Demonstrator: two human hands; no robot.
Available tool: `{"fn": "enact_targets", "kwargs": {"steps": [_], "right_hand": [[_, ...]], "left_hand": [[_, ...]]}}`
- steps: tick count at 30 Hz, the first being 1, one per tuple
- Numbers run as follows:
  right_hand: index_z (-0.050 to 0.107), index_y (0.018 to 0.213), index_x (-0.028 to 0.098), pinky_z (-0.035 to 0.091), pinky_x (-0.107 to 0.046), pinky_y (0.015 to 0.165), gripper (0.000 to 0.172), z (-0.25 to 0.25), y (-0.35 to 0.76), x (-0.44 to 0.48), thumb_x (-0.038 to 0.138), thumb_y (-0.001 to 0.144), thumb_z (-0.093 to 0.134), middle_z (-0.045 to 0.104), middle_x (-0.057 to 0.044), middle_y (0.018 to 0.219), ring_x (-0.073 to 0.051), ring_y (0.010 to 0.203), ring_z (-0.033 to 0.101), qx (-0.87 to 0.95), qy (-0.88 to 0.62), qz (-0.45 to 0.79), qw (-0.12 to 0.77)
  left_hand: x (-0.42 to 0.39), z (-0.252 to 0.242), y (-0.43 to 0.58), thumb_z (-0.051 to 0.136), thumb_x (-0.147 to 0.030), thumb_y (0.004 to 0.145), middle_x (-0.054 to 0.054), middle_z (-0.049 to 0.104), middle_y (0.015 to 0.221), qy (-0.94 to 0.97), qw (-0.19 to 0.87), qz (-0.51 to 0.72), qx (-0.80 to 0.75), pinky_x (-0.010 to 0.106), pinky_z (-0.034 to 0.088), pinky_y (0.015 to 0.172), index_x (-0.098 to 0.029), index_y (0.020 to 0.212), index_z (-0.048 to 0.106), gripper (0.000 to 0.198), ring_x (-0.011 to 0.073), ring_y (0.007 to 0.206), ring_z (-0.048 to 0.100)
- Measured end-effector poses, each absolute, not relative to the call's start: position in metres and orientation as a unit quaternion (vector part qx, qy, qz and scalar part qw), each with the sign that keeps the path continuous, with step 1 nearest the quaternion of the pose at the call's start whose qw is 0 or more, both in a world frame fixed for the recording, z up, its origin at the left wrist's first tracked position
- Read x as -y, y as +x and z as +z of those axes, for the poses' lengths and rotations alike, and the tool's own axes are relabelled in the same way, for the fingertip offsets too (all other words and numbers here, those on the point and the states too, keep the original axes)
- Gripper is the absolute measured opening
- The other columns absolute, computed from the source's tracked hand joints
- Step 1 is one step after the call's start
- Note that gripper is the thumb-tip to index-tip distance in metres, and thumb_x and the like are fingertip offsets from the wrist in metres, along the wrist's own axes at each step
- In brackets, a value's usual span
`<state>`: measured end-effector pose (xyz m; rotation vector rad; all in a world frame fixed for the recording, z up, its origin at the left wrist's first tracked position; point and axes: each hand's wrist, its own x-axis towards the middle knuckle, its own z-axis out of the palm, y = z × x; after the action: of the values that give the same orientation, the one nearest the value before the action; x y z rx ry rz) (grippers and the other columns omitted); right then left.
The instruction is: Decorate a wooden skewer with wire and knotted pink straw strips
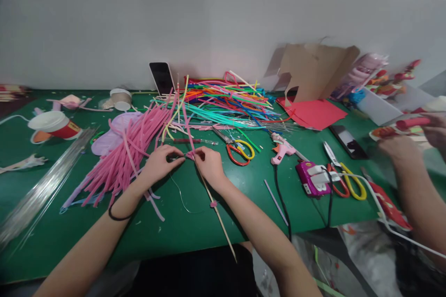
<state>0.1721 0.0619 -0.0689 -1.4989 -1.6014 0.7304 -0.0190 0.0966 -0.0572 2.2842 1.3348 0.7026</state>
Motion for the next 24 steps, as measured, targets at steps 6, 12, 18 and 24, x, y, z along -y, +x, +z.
{"fn": "enact_targets", "kwargs": {"steps": [6, 12, 18, 24], "right_hand": [[0.068, 0.083, 0.02, 0.052, -0.025, 0.068, 0.008, -0.07, 0.173, -0.063, 0.02, 0.083, 0.06, 0.074, 0.0, 0.077, -0.015, 0.069, 0.069, 0.631, -0.592, 0.293, 0.406], [0.067, 0.086, 0.021, 0.053, -0.025, 0.07, 0.008, -0.073, 0.172, -0.065, 0.02, 0.084, 0.059, 0.074, 0.0, 0.08, -0.015, 0.071, 0.069, 0.636, -0.585, 0.291, 0.411], [0.068, 0.096, 0.019, 0.053, -0.027, 0.078, 0.013, -0.076, 0.169, -0.065, 0.019, 0.089, 0.057, 0.076, -0.004, 0.091, -0.017, 0.082, 0.071, 0.655, -0.575, 0.267, 0.411], [0.069, 0.103, 0.019, 0.049, -0.03, 0.088, 0.021, -0.075, 0.166, -0.06, 0.016, 0.093, 0.051, 0.075, -0.006, 0.102, -0.02, 0.093, 0.07, 0.695, -0.547, 0.238, 0.401]], "left_hand": [[-0.095, -0.066, -0.012, 0.066, -0.042, 0.085, 0.005, 0.069, 0.091, 0.826, 0.173, 0.287, -0.454, 0.041, 0.046, 0.086, -0.025, 0.088, 0.074, 0.02, 0.0243, 0.093, 0.06], [-0.093, -0.071, -0.004, 0.058, -0.031, 0.091, 0.006, 0.071, 0.104, 0.828, 0.191, 0.308, -0.429, 0.041, 0.047, 0.093, -0.023, 0.091, 0.071, 0.015, 0.0232, 0.101, 0.062], [-0.095, -0.071, 0.0, 0.058, -0.031, 0.091, 0.005, 0.072, 0.094, 0.819, 0.196, 0.301, -0.448, 0.041, 0.049, 0.089, -0.023, 0.091, 0.069, 0.014, 0.0245, 0.096, 0.063], [-0.101, -0.077, 0.003, 0.058, -0.028, 0.09, 0.007, 0.072, 0.093, 0.805, 0.194, 0.311, -0.466, 0.041, 0.05, 0.087, -0.02, 0.091, 0.07, 0.014, 0.0249, 0.095, 0.063]]}}
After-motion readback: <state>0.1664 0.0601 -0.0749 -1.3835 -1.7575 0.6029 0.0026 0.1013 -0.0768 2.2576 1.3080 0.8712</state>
